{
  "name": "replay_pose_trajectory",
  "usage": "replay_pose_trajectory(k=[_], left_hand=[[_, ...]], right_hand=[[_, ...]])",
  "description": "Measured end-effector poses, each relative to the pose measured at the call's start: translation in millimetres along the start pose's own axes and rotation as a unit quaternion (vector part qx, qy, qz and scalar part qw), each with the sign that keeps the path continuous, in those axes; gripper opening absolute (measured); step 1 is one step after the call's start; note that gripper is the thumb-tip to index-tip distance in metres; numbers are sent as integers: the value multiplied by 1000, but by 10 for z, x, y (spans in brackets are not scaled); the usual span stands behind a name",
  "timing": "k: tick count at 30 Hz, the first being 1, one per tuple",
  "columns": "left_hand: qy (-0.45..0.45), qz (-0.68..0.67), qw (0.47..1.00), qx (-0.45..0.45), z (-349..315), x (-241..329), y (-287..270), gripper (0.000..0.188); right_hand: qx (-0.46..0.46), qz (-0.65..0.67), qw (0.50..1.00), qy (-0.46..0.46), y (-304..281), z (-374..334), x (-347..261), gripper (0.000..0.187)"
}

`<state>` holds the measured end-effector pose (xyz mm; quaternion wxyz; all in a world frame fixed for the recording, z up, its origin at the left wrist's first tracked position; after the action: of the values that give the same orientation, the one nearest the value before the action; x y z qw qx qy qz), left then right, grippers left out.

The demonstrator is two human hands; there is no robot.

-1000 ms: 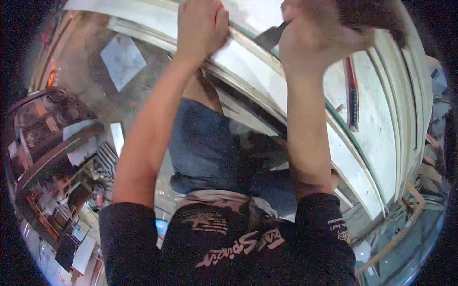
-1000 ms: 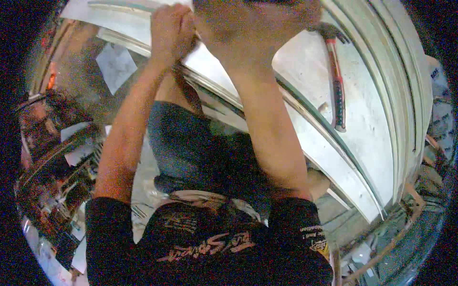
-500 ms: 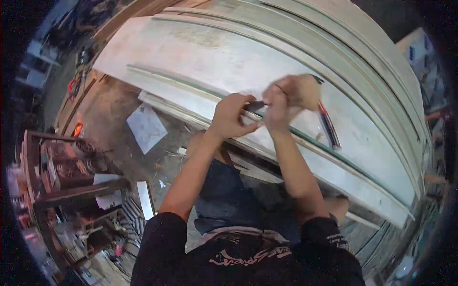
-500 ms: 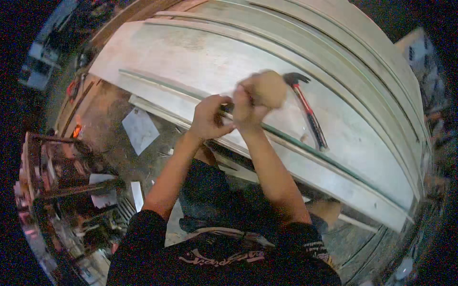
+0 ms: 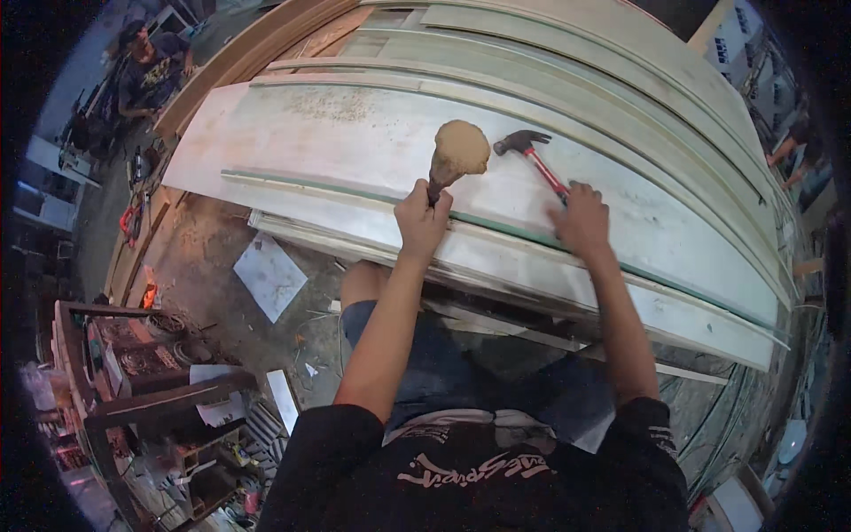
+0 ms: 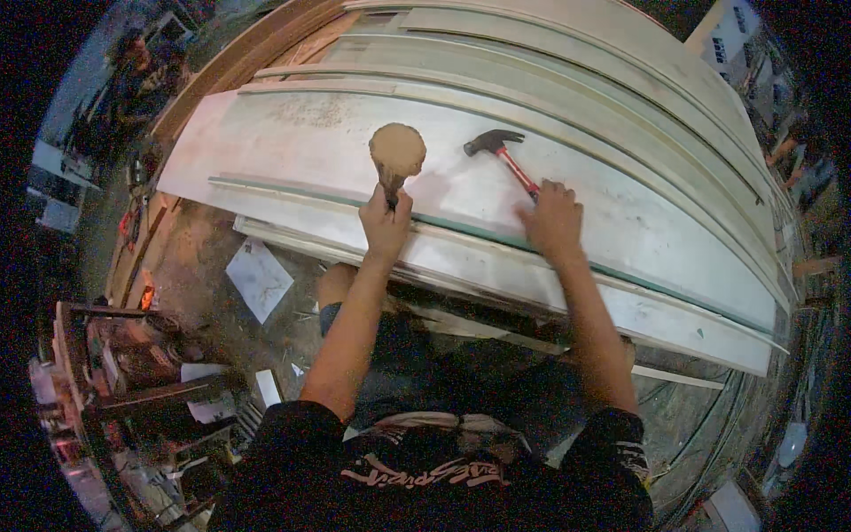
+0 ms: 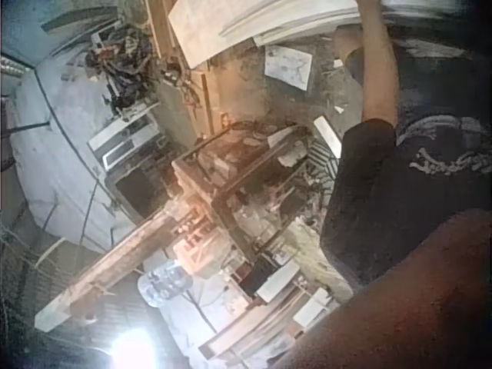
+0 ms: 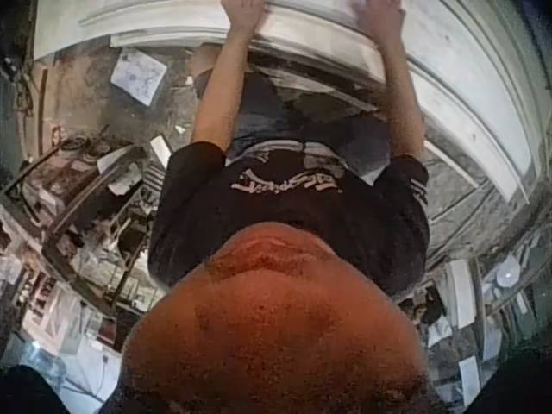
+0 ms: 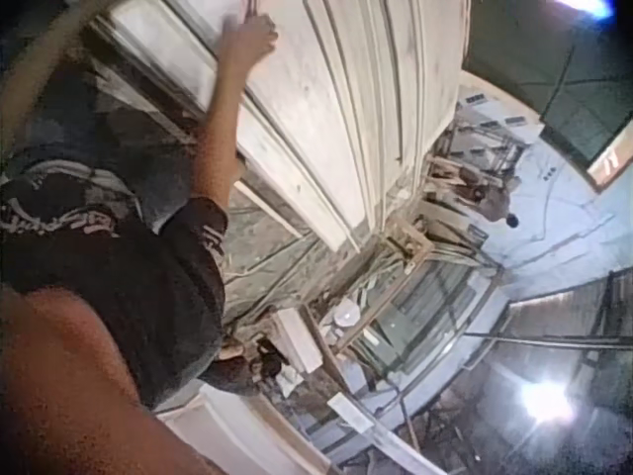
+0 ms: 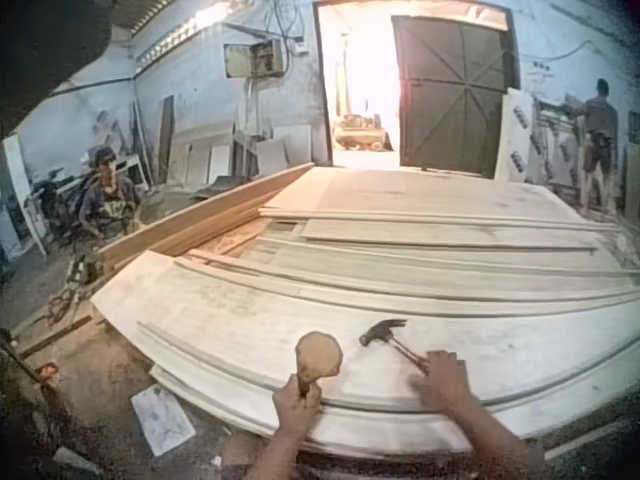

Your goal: The person uses a hammer and a chisel to remove a wooden strip from a larger panel by hammering the chisel into the groove.

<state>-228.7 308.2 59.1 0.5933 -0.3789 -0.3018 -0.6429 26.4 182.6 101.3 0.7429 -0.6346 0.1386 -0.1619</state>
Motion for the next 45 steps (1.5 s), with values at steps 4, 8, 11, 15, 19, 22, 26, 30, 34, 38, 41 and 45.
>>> replay_pose_trajectory(k=[4,8,11,15,19,22,26,30,34,38,41,45], left_hand=[[5,19,999,26,-9,-23,-45,25],[14,14,999,51,-28,-73,-89,23],[26,52,997,44,-40,-38,-106,22],[-16,59,997,37,-31,26,-63,23],[36,88,995,34,-7,13,-167,21],[38,76,996,24,-19,61,-69,19],[14,68,997,42,-28,-19,-93,25],[6,86,995,41,-32,-40,-172,24],[-25,29,999,35,-46,61,-36,22],[-33,27,997,67,-49,-139,-131,21],[-12,32,997,66,-17,-60,-92,18],[-66,-27,997,44,-34,-136,-124,20]], right_hand=[[-92,129,987,-33,203,131,277,43],[-374,409,830,62,31,381,216,37],[-315,386,867,16,-476,375,-92,31],[-35,358,931,-53,-1402,103,-486,25],[103,467,867,-139,-2044,-70,-802,21],[100,301,942,-107,-1958,-258,-731,17],[-111,248,959,-77,-2006,-423,-736,23],[-57,481,874,-15,-2283,-387,-733,46],[-89,318,941,-76,-1948,-453,-679,43],[-74,428,897,-88,-1858,-505,-828,45],[-122,364,919,-89,-1889,-375,-753,47],[-110,381,916,-63,-1773,-467,-893,47]])
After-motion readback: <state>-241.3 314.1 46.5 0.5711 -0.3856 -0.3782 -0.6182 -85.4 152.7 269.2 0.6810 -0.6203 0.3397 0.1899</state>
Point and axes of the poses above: each hand's wrist, its own z-axis towards the middle knuckle, its own y-axis out of the palm, x = y × z, the point moved 3 cm from there along z, towards the middle knuckle, and after that the axes turned 11 degrees about -z, right-handed, at the moved point
